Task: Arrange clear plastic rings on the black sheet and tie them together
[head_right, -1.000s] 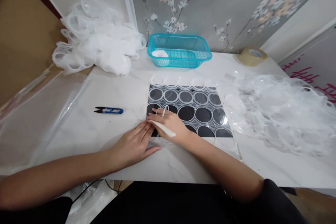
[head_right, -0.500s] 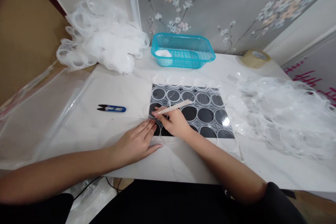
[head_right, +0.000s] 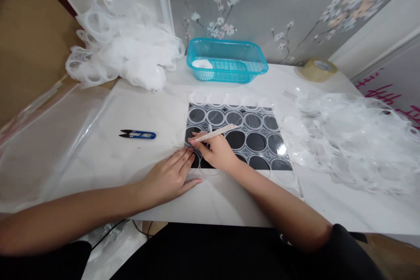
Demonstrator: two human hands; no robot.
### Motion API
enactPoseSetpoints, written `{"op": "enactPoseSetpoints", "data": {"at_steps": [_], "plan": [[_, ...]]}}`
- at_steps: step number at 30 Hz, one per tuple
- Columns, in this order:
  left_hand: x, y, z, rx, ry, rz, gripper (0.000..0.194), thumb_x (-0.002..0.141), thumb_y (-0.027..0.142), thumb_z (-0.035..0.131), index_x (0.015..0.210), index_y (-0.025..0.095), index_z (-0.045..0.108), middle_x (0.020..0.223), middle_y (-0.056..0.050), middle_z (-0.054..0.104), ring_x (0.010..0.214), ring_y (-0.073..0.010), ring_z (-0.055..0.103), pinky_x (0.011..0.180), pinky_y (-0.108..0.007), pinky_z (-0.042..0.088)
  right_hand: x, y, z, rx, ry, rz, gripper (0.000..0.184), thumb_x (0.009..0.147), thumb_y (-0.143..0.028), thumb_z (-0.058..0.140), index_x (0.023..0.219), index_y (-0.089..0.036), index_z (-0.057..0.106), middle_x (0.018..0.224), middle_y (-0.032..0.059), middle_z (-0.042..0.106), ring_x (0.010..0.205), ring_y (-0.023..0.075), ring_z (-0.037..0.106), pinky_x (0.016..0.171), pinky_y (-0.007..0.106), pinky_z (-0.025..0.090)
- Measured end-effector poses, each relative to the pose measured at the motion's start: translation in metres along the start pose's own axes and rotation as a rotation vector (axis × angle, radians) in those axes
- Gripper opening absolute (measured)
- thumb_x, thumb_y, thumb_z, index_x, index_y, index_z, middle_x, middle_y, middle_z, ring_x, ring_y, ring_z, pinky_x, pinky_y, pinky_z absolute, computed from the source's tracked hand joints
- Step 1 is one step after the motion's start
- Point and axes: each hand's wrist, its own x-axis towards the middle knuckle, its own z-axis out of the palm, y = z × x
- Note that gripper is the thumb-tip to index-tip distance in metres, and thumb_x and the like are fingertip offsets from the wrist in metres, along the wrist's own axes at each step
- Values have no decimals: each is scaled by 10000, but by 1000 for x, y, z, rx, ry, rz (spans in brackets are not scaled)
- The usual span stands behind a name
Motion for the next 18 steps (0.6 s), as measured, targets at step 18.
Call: {"op": "enactPoseSetpoints", "data": {"at_steps": [18], "plan": [[6,-20,-6,-249,-2,-2,417,887,444,516,1086,92,620,1146,-141,632,1067,-251,594,935,-372,495,14,-9,-134,205,767,272,233,804,-419,590,785,-192,638,833,67,689,904,232,651,928,440,464]]}}
